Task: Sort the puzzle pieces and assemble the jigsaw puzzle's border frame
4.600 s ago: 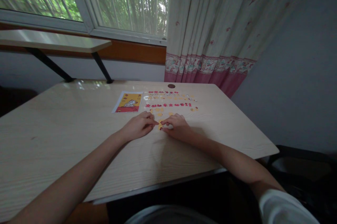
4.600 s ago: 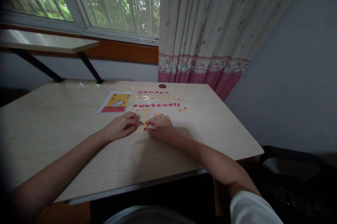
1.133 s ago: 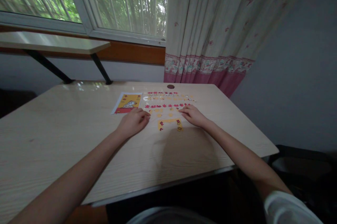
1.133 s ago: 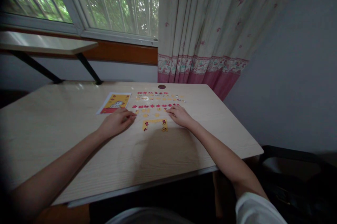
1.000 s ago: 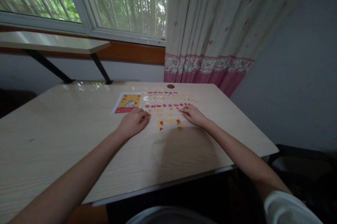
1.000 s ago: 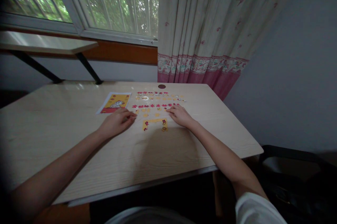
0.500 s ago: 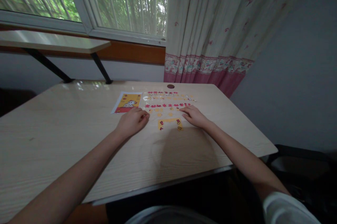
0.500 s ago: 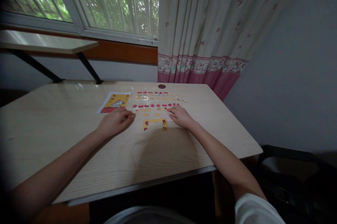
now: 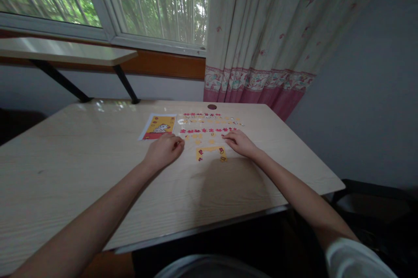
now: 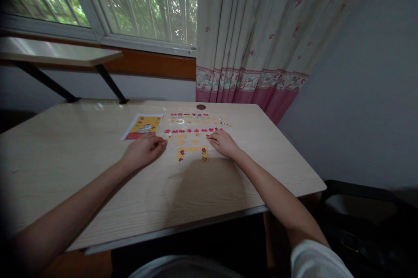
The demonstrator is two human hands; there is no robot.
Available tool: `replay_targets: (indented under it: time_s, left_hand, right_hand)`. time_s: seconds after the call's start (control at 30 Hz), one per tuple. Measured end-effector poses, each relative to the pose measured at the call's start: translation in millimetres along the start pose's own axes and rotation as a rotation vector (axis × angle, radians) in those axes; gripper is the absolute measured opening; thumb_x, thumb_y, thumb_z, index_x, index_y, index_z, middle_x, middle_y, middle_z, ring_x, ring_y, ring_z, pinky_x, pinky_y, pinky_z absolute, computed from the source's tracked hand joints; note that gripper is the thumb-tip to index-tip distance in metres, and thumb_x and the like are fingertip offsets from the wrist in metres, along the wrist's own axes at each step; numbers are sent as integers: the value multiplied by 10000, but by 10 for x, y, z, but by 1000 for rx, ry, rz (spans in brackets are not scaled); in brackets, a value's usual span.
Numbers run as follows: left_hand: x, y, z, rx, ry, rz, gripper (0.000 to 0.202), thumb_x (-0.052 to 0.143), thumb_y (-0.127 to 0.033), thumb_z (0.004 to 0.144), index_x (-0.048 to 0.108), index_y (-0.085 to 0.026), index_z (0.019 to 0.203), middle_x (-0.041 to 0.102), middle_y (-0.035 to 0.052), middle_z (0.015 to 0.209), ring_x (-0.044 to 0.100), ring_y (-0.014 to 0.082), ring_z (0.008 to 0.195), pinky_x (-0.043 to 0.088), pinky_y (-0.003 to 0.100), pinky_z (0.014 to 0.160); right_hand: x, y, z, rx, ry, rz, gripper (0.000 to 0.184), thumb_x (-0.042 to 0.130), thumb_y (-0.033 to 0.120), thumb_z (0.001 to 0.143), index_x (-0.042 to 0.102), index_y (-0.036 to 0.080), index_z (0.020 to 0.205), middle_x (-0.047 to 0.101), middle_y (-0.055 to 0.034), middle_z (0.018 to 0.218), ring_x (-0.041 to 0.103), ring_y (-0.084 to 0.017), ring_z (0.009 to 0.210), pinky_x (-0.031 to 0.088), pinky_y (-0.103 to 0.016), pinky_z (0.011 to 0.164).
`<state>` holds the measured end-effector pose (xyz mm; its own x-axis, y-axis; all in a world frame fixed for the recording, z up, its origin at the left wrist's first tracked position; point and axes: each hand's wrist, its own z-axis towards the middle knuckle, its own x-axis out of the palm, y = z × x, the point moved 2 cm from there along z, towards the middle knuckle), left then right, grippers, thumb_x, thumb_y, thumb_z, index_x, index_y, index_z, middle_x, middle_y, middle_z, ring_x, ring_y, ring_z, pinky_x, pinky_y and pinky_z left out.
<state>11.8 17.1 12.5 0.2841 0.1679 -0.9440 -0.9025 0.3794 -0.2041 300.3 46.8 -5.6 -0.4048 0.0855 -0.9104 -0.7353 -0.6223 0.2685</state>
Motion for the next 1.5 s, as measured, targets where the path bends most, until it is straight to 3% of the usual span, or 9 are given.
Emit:
replay_targets:
  time_s: [0.17, 0.37, 0.6, 0.77, 0.9, 1.13, 1.23, 1.33, 1.5]
  left_hand:
    - [30, 40, 13, -24, -13, -11, 344, 378, -382, 841, 658, -187, 878, 632, 80, 841, 568, 238, 855, 451, 316, 701]
    - [94, 43, 35, 65, 13, 11, 394, 377, -382, 853, 601, -208, 1126, 580, 93, 972, 540, 243, 937, 450, 332, 773]
    - [44, 25, 51, 68, -1, 81, 355, 409, -418, 843, 671, -178, 819, 616, 91, 865, 549, 255, 875, 446, 338, 722]
    - [5, 49, 43, -93, -27, 71, 341, 473, -458, 802, 670, -190, 875, 639, 93, 914, 553, 269, 924, 445, 344, 727]
    - [-12, 99, 25, -243, 36, 63, 356, 462, -468, 806, 688, -204, 878, 662, 99, 895, 590, 272, 860, 447, 328, 639]
    - [-14, 214, 60, -190, 46, -26, 266, 501, -344, 790, 688, -186, 897, 673, 103, 914, 605, 259, 842, 449, 327, 686]
    - [-8, 245, 81, -112, 1, -115, 199, 526, -263, 752, 676, -165, 840, 670, 98, 893, 598, 244, 851, 440, 326, 732]
    - [24, 195, 79, -105, -23, -302, 159, 539, -250, 736, 660, -158, 781, 676, 69, 804, 602, 210, 757, 442, 310, 677]
    - [148, -109, 39, -221, 47, -948, 238, 616, -342, 712, 655, -135, 824, 684, 59, 729, 581, 134, 585, 429, 236, 512]
  right_hand:
    - [0, 20, -6, 39, 17, -50, 278, 473, 246, 869, 621, 179, 1095, 606, -85, 989, 515, -174, 913, 384, -318, 853]
    - [5, 27, -10, 41, 26, -59, 296, 463, 244, 871, 604, 187, 1125, 597, -87, 1005, 510, -181, 936, 385, -330, 864]
    - [-24, 22, -20, 66, 15, -10, 370, 471, 243, 855, 515, 171, 1216, 595, -92, 1134, 521, -186, 1004, 380, -353, 915]
    - [-67, 37, -36, 88, 30, 14, 382, 481, 228, 843, 510, 152, 1216, 611, -89, 1125, 552, -179, 966, 405, -344, 893]
    - [-83, 44, -42, 80, 30, 13, 384, 486, 227, 839, 518, 128, 1209, 620, -98, 1106, 554, -182, 955, 415, -335, 881]
    - [-66, 22, -50, 46, 20, 16, 372, 483, 237, 844, 522, 159, 1205, 612, -96, 1128, 552, -188, 984, 404, -360, 896]
    - [-65, 6, -60, 31, 7, 11, 364, 488, 236, 844, 530, 152, 1195, 619, -96, 1117, 555, -190, 978, 405, -357, 892]
    - [-82, 31, -64, -9, -55, 9, 321, 485, 228, 847, 563, 154, 1149, 633, -86, 1086, 556, -185, 968, 405, -343, 883]
    - [-87, 309, -48, -113, -261, 29, 219, 491, 274, 857, 644, 175, 978, 671, -63, 905, 574, -162, 851, 412, -310, 821]
